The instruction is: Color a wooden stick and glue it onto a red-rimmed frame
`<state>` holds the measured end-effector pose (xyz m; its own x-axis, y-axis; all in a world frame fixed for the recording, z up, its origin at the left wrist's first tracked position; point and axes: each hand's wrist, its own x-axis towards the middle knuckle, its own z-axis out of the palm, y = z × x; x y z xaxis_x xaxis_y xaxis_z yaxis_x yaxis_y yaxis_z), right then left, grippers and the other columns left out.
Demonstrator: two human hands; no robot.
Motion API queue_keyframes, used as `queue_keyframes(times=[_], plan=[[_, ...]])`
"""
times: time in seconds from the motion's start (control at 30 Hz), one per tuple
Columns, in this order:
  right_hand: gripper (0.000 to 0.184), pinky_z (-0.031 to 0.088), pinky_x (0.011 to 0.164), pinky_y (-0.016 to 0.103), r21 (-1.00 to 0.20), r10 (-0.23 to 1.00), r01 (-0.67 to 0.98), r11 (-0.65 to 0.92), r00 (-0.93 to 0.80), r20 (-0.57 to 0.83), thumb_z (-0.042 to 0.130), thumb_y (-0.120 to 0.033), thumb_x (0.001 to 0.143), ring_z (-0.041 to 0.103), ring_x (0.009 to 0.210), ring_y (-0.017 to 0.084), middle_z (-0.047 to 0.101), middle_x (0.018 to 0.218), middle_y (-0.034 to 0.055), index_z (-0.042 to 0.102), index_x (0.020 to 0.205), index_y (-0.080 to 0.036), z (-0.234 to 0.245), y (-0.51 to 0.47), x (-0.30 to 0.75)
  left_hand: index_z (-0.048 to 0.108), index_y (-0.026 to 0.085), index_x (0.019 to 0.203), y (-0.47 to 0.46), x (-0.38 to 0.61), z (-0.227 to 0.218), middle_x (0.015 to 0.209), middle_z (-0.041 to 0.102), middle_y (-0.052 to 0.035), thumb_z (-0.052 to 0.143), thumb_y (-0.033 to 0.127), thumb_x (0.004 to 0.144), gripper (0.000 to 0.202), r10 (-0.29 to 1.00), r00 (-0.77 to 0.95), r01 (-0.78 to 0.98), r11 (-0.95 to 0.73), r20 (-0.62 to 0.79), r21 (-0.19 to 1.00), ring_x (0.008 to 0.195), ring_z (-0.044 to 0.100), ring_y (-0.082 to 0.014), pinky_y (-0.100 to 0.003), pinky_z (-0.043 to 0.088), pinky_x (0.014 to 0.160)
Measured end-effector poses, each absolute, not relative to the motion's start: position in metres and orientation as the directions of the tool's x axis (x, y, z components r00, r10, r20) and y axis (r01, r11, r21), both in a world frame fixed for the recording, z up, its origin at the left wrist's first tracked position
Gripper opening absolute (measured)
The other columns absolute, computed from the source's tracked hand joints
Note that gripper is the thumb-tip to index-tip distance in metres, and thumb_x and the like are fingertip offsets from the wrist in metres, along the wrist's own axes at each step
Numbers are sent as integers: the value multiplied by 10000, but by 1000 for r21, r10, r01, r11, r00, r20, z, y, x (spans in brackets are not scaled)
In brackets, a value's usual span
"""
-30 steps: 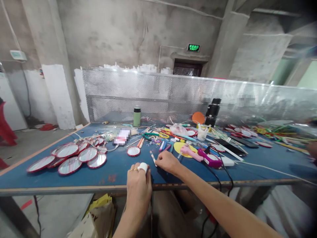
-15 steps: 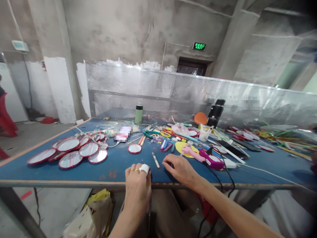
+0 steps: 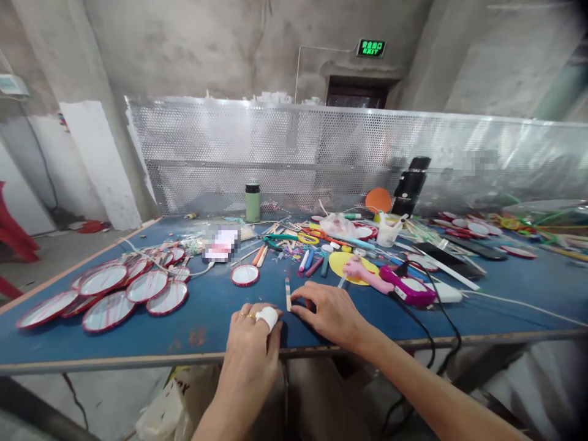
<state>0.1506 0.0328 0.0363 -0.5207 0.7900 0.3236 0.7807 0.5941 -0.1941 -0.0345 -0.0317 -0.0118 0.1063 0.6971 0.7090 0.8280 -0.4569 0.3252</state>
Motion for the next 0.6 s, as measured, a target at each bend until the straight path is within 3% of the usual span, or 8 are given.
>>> queue_keyframes(times=[0.17, 0.27, 0.4, 0.6], plan=[[205, 431, 680, 272, -180, 794, 819, 545, -436, 423, 554, -386, 981, 683, 808, 186, 724, 919, 30, 729, 1017, -284, 31, 20, 166, 706, 218, 1100, -21, -47, -5, 1175, 735, -103, 487, 146, 952, 274, 672, 277, 832, -525, 687, 179, 1026, 640, -274, -416, 455, 834], [243, 462, 679, 285, -193, 755, 807, 558, -397, 522, 488, -353, 1008, 686, 764, 188, 718, 860, 45, 718, 974, -280, 20, 11, 184, 691, 257, 1201, -13, -49, -1, 1257, 727, -60, 481, 120, 926, 372, 658, 373, 813, -571, 655, 111, 1099, 636, -270, -433, 447, 898], [208, 474, 632, 264, -201, 658, 754, 625, -370, 656, 484, -249, 1013, 644, 661, 152, 666, 761, 27, 683, 952, -243, 7, -1, 207, 687, 291, 1226, -3, -49, -1, 1197, 762, -2, 507, 144, 904, 398, 578, 465, 767, -642, 671, 21, 1098, 658, -225, -395, 436, 923], [141, 494, 710, 246, -166, 589, 770, 617, -311, 746, 553, -110, 970, 641, 724, 131, 670, 814, 17, 650, 1030, -194, 13, -9, 237, 702, 310, 1193, 17, -58, -22, 1122, 785, 67, 537, 227, 921, 328, 398, 560, 734, -646, 727, -212, 1048, 668, -165, -318, 403, 884]])
